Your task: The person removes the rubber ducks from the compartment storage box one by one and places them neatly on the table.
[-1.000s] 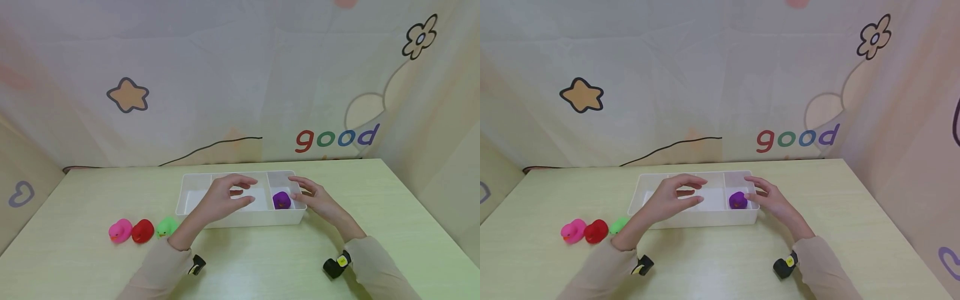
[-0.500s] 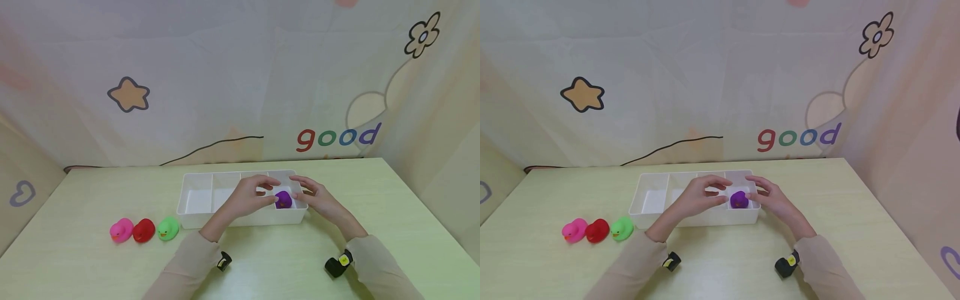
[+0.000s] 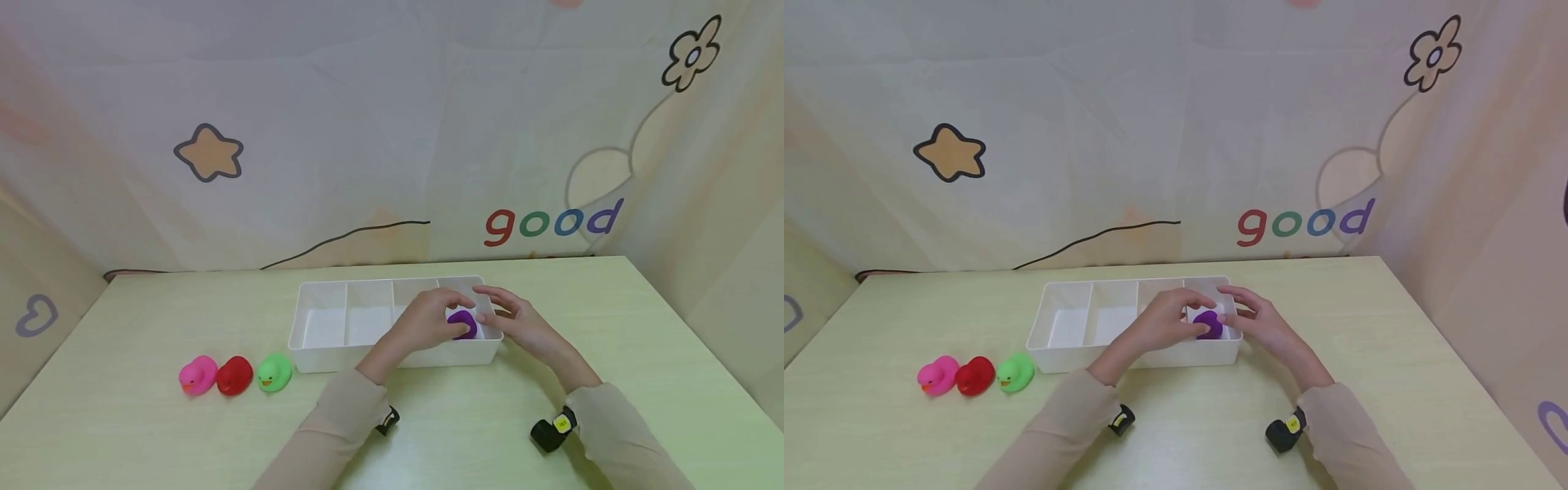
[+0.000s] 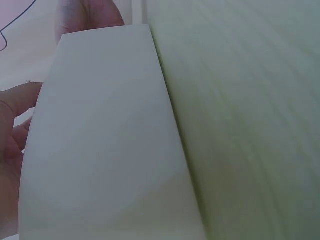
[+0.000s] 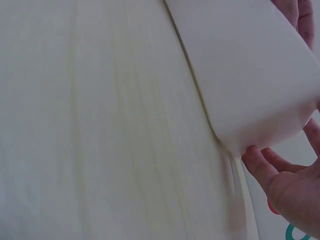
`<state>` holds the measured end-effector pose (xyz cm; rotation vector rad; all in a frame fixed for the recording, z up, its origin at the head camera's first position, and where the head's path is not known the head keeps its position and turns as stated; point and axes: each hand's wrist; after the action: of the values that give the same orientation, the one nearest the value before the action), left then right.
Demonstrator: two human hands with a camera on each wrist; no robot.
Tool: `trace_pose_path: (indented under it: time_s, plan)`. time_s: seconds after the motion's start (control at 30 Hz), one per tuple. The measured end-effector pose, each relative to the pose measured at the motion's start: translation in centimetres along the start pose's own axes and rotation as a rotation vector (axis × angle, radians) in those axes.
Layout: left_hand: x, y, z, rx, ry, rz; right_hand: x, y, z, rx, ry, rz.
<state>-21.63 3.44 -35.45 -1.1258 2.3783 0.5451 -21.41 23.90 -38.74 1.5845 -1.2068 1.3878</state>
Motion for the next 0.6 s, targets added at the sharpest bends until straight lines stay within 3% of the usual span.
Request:
trace_pose_path:
  time_s: [0.23, 0.6]
  plan:
    - [-0.8, 0.9, 0.3, 0.068, 0.259, 0.007, 0.4, -0.2, 0.0, 0.006, 0.018, 0.000]
    - [-1.3, 2.0, 0.3, 0.161, 0.438, -0.019, 0.5, -0.2, 0.1, 0.010, 0.033, -0.007]
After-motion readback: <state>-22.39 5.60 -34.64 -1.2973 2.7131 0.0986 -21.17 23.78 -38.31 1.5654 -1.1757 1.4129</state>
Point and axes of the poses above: each hand's wrist, its own y-axis towards the middle knuckle, its own z-axis out of the palm, x = y × z, and after that the axes turned 8 degrees about y, right-handed
